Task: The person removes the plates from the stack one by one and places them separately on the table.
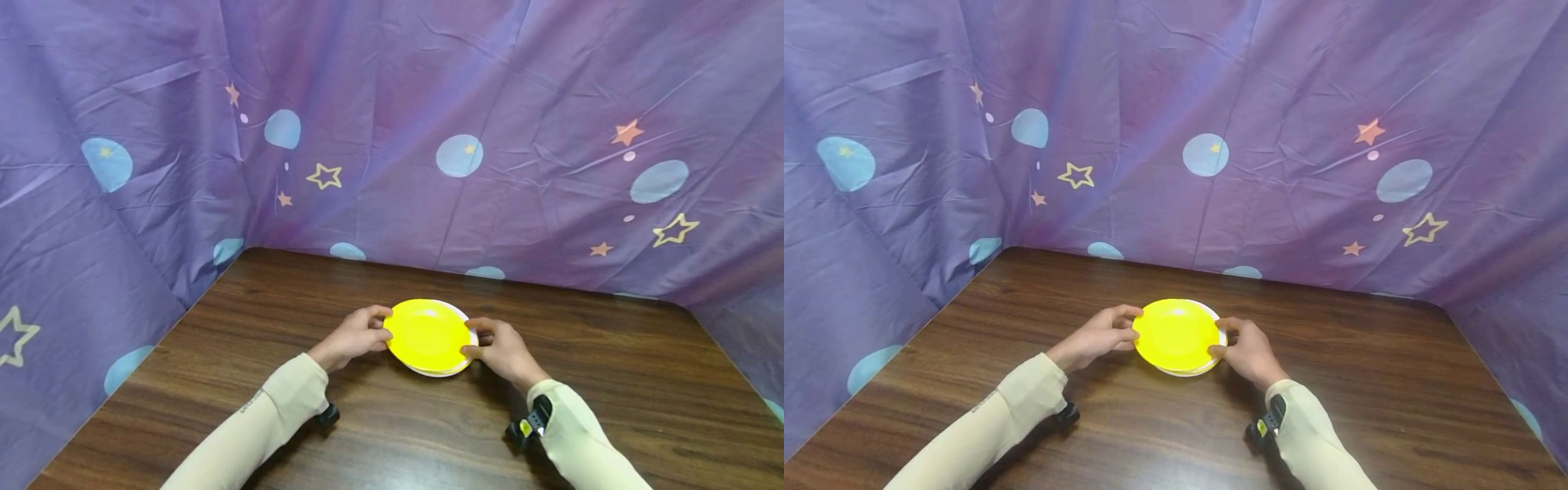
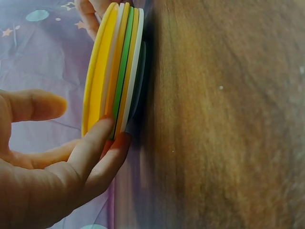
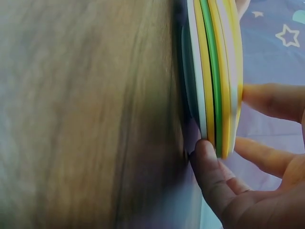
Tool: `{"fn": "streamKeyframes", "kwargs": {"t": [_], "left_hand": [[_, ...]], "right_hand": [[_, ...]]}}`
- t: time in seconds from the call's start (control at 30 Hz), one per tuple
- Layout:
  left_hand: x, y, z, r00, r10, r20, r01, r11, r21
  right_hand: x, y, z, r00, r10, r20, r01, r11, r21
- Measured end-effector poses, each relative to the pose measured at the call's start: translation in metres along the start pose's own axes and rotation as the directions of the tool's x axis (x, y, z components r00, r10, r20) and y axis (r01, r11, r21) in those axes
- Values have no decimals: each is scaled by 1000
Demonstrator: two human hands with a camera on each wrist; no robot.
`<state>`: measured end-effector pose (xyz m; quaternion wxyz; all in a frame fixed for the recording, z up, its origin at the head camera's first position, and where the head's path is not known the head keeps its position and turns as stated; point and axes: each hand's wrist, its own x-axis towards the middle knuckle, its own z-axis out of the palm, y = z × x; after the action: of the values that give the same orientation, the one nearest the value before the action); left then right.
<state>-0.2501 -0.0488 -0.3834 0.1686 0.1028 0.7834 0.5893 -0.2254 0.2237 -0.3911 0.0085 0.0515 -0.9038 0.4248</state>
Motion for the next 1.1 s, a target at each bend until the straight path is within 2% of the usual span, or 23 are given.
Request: {"fn": "streamKeyframes", "kwargs": {"t": [0.27, 0.63, 0.8, 1.1], "left_hand": [[0, -2, -1, 1000, 21, -11, -20, 998, 62], [-1, -7, -2, 1000, 25, -8, -25, 998, 52], [0, -8, -3, 1000, 27, -1, -27, 999, 27], [-2, -9, -10, 1000, 23, 14, -22, 994, -106]], "right_hand": [[-1, -4, 3, 1000, -7, -7, 6, 998, -58], [-2, -5, 4, 1000, 6, -4, -6, 998, -55], [-3, -3, 4, 1000, 20, -19, -20, 999, -29], [-3, -1, 3, 999, 50, -8, -50, 998, 45]]}}
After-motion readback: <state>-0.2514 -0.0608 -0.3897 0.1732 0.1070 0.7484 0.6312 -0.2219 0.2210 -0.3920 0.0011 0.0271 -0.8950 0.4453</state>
